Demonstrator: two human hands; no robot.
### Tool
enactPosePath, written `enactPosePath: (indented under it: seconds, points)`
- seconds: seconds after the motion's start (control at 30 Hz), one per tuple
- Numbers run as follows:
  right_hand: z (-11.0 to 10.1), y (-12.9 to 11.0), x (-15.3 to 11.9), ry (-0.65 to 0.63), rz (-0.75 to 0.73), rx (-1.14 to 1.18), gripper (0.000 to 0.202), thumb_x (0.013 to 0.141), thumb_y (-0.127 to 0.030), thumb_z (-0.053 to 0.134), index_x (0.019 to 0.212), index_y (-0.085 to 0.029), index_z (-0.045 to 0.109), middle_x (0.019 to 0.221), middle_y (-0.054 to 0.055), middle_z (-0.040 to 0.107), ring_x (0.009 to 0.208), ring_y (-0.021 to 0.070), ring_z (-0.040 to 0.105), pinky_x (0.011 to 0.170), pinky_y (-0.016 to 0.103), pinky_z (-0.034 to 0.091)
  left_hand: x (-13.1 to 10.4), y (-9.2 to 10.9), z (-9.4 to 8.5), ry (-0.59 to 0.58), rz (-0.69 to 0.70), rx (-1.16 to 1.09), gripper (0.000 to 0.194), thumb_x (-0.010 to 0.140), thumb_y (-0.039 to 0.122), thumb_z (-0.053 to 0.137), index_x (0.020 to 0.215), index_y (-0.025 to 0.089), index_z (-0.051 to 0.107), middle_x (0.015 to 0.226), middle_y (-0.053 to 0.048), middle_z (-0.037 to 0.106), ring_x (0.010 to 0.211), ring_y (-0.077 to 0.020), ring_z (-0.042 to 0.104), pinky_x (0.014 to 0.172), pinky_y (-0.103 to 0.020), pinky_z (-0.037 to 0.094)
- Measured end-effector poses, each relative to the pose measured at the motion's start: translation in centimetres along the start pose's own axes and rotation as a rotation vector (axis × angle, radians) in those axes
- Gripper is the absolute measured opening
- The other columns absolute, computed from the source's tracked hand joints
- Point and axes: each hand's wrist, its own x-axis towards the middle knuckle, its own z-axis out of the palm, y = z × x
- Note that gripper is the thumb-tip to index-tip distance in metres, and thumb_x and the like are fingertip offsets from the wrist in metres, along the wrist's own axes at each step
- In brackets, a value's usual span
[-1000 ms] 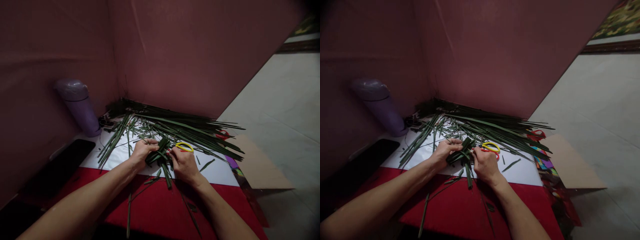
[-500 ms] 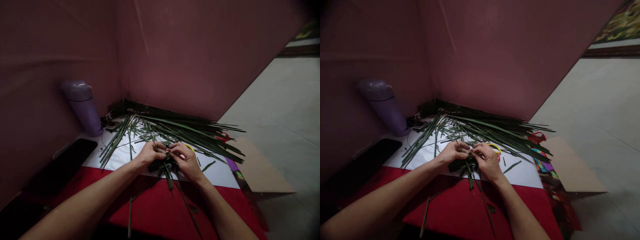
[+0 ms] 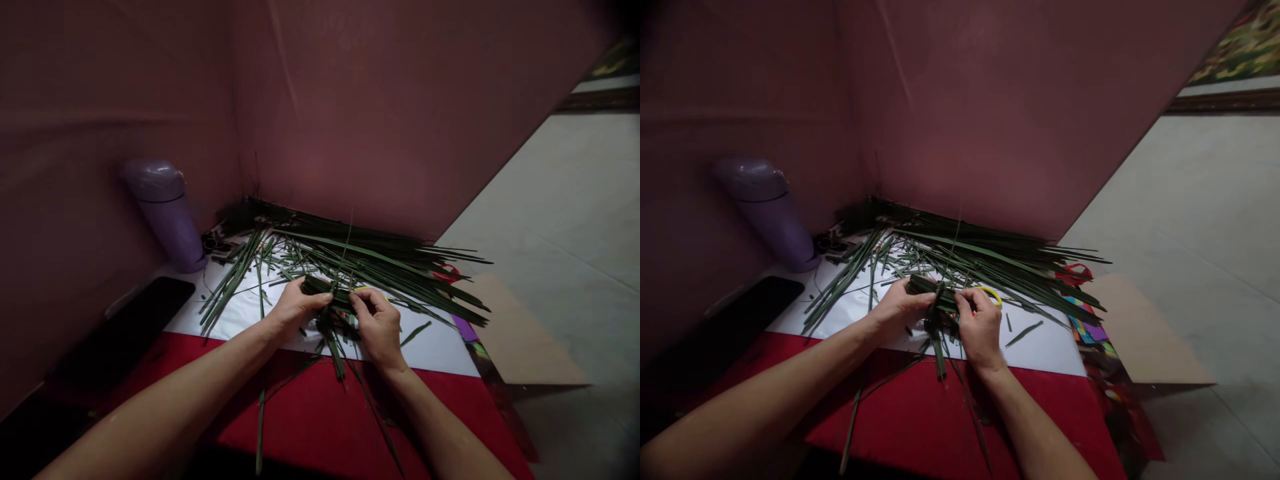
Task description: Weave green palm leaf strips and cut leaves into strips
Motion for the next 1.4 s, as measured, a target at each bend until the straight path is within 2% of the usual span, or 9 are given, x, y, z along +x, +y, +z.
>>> enactPosePath:
  seconds: [0.17, 0.3, 0.4, 0.6, 0.73, 0.87, 1.1, 1.27, 1.4]
  points:
    - [0.7, -0.1, -0.6, -0.053, 0.111, 0.081, 0.015, 0.081, -0.029, 0.052, 0.074, -0.017, 0.059, 0.069, 0.002, 0.061, 0.064, 0.0157, 0.056, 0.061, 0.027, 0.044, 0.3, -0.6, -0.2, 0.049, 0.026, -0.041, 0.027, 0.052, 0.022, 0.077, 0.069, 0.011, 0.060, 0.065, -0.002, 0.061, 0.055, -0.0126, 0.057, 0.058, -0.027, 0.046]
    - [0.4, -0.6, -0.7, -0.040, -0.086, -0.066, 0.014, 0.081, -0.022, 0.050, 0.070, -0.019, 0.057, 0.081, 0.005, 0.061, 0.079, 0.0181, 0.056, 0.071, 0.030, 0.044, 0.7, -0.8, -0.7, 0.138, 0.021, 0.000, 0.025, 0.053, 0.023, 0.077, 0.065, 0.012, 0.058, 0.059, -0.001, 0.060, 0.049, -0.0112, 0.054, 0.051, -0.024, 0.043]
    - [0.0, -0.8, -0.8, -0.026, -0.212, -0.130, 0.012, 0.082, -0.017, 0.048, 0.077, -0.020, 0.058, 0.081, 0.004, 0.061, 0.079, 0.0172, 0.056, 0.074, 0.030, 0.042, 0.7, -1.0, -0.9, 0.120, -0.016, 0.101, 0.026, 0.054, 0.027, 0.076, 0.067, 0.010, 0.061, 0.062, -0.004, 0.063, 0.052, -0.0132, 0.056, 0.053, -0.025, 0.043]
    - [-0.2, -0.9, -0.9, -0.093, -0.255, -0.242, 0.014, 0.085, -0.018, 0.042, 0.091, -0.019, 0.054, 0.077, 0.004, 0.062, 0.070, 0.0169, 0.056, 0.065, 0.028, 0.040, 0.4, -1.1, -0.7, 0.021, -0.055, 0.256, 0.028, 0.053, 0.027, 0.077, 0.071, 0.009, 0.067, 0.067, -0.006, 0.066, 0.056, -0.0144, 0.058, 0.056, -0.025, 0.044]
    - [-0.7, -1.5, -0.8, -0.007, -0.325, -0.364, 0.010, 0.084, -0.020, 0.046, 0.087, -0.018, 0.054, 0.079, 0.005, 0.062, 0.076, 0.0192, 0.054, 0.072, 0.031, 0.037, 0.2, -0.9, -0.4, 0.010, -0.064, 0.309, 0.025, 0.052, 0.025, 0.077, 0.070, 0.010, 0.068, 0.064, -0.004, 0.065, 0.054, -0.0124, 0.055, 0.055, -0.023, 0.043]
    - [-1.2, -1.8, -0.5, -0.028, -0.390, -0.460, 0.008, 0.084, -0.021, 0.049, 0.083, -0.018, 0.056, 0.079, 0.005, 0.063, 0.077, 0.0187, 0.054, 0.080, 0.036, 0.030, 0.0, -0.7, 0.1, -0.011, -0.057, 0.367, 0.023, 0.053, 0.023, 0.076, 0.071, 0.010, 0.068, 0.063, -0.004, 0.065, 0.055, -0.0120, 0.054, 0.054, -0.023, 0.042]
    - [-0.6, -1.2, 0.0, -0.145, -0.285, -0.375, 0.012, 0.081, -0.029, 0.055, 0.075, -0.020, 0.060, 0.075, 0.002, 0.064, 0.075, 0.0169, 0.053, 0.081, 0.034, 0.029, -0.2, -1.0, 0.1, -0.070, -0.012, 0.409, 0.015, 0.055, 0.022, 0.072, 0.062, 0.011, 0.065, 0.056, 0.000, 0.059, 0.050, -0.0093, 0.048, 0.050, -0.021, 0.037]
    - [-0.6, -0.5, 0.5, -0.345, -0.029, 0.001, 0.022, 0.080, -0.031, 0.052, 0.062, -0.019, 0.051, 0.056, -0.004, 0.045, 0.055, 0.0116, 0.041, 0.053, 0.024, 0.031, -0.1, -1.2, -0.2, -0.132, -0.028, 0.406, 0.020, 0.056, 0.025, 0.072, 0.065, 0.010, 0.065, 0.058, -0.001, 0.058, 0.050, -0.0086, 0.047, 0.050, -0.021, 0.037]
    - [-0.8, 0.0, 0.9, -0.437, 0.098, 0.225, 0.018, 0.077, -0.030, 0.054, 0.064, -0.018, 0.049, 0.059, -0.005, 0.041, 0.054, 0.0096, 0.036, 0.049, 0.021, 0.030, -0.1, -1.1, -0.3, -0.160, -0.051, 0.388, 0.027, 0.055, 0.031, 0.073, 0.065, 0.008, 0.063, 0.058, -0.001, 0.057, 0.051, -0.0083, 0.047, 0.049, -0.020, 0.036]
